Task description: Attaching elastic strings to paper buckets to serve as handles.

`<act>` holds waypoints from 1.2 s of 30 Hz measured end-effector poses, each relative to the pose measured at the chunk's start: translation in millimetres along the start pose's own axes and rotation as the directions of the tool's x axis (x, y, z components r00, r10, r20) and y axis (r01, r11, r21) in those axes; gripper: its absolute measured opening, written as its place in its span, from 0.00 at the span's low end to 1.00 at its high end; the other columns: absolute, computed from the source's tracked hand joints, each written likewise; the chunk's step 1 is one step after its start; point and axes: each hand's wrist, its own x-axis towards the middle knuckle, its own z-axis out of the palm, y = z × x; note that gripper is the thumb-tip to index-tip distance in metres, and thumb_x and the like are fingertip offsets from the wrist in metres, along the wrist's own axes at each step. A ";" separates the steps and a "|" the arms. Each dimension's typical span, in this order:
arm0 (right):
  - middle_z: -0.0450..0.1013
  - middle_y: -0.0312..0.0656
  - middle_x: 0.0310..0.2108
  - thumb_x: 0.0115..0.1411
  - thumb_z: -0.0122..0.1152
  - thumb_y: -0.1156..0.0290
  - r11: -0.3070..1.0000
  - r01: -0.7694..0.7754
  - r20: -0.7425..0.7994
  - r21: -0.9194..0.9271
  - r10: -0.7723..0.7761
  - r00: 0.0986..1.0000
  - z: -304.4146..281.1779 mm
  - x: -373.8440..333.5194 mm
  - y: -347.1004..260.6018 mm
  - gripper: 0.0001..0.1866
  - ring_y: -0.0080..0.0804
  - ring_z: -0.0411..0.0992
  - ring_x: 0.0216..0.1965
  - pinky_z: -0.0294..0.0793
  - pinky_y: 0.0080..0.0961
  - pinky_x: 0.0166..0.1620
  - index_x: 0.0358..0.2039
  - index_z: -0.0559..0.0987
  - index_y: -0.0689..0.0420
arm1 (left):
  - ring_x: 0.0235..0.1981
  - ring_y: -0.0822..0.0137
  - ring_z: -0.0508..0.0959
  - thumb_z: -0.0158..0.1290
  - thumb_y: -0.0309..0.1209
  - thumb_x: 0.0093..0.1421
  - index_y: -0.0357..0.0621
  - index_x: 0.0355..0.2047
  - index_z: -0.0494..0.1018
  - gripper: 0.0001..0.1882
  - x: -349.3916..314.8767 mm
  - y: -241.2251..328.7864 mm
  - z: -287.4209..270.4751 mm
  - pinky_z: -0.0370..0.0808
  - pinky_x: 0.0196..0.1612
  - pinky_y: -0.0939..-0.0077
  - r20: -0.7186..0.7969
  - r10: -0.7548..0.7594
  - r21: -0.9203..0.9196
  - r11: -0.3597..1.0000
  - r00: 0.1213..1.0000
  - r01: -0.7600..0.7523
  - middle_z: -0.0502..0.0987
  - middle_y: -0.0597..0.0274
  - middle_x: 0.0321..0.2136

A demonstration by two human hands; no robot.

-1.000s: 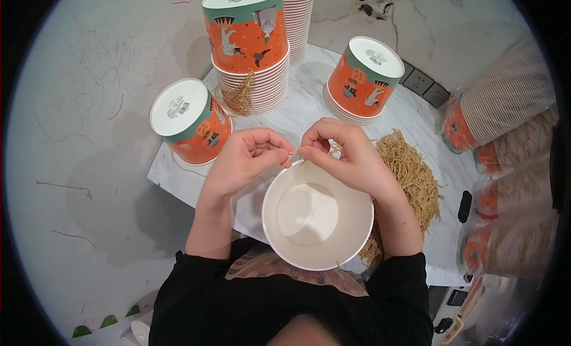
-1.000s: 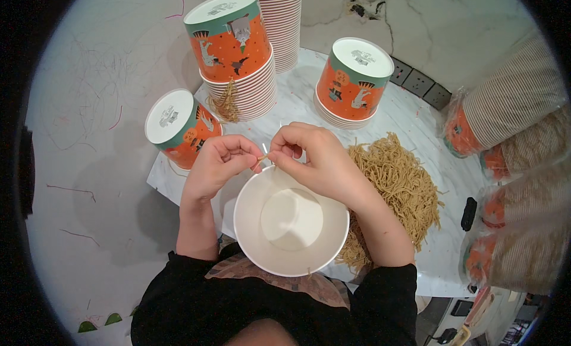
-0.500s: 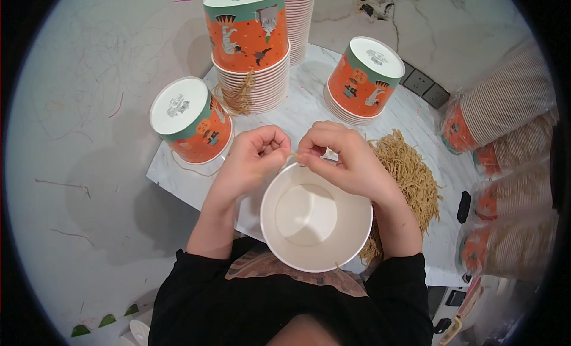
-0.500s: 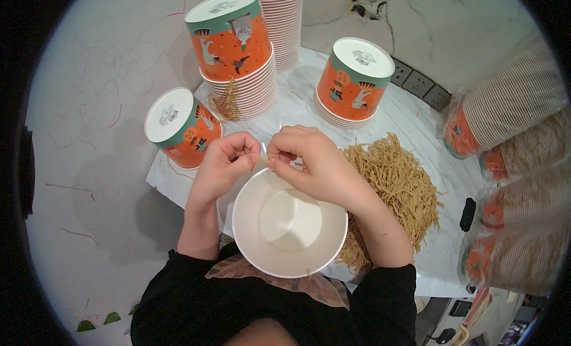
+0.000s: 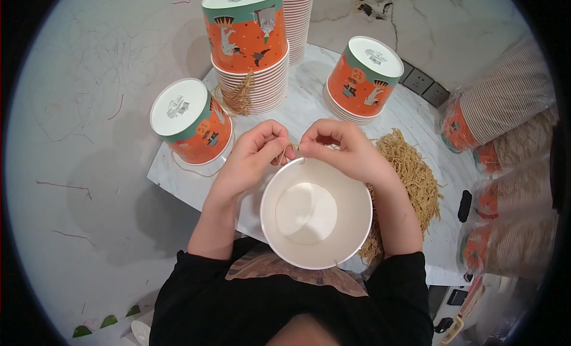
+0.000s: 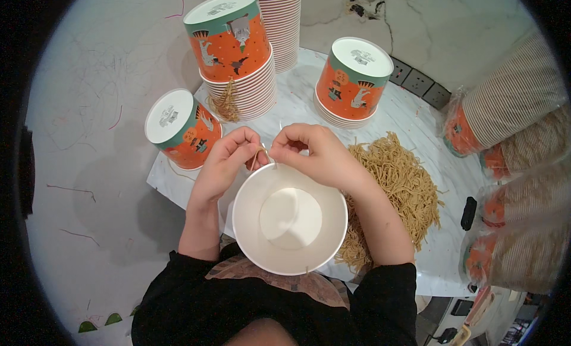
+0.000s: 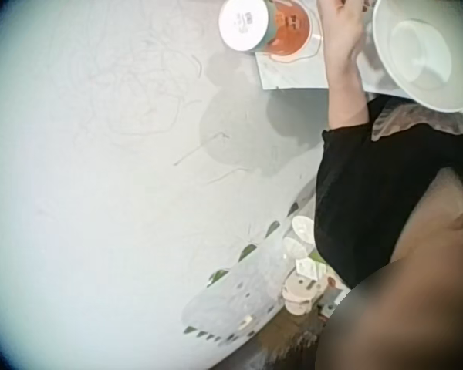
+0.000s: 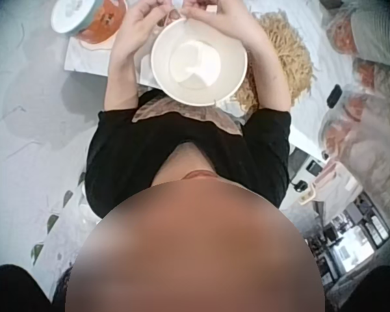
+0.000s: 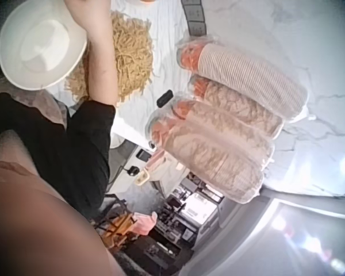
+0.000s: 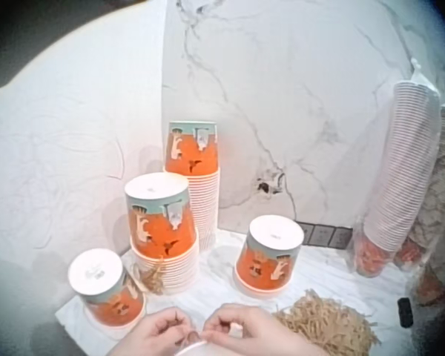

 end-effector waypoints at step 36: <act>0.75 0.33 0.27 0.61 0.63 0.73 0.631 -0.495 0.472 0.598 0.222 0.853 1.3 16.1 43.0 0.05 0.17 0.71 0.26 0.71 0.16 0.31 0.32 0.79 0.62 | 0.26 0.77 0.67 0.49 0.29 0.72 0.48 0.40 0.66 0.03 -9.1 -38.4 6.4 0.67 0.33 0.81 -0.091 -0.316 -0.852 0.516 0.944 0.091 0.67 0.72 0.25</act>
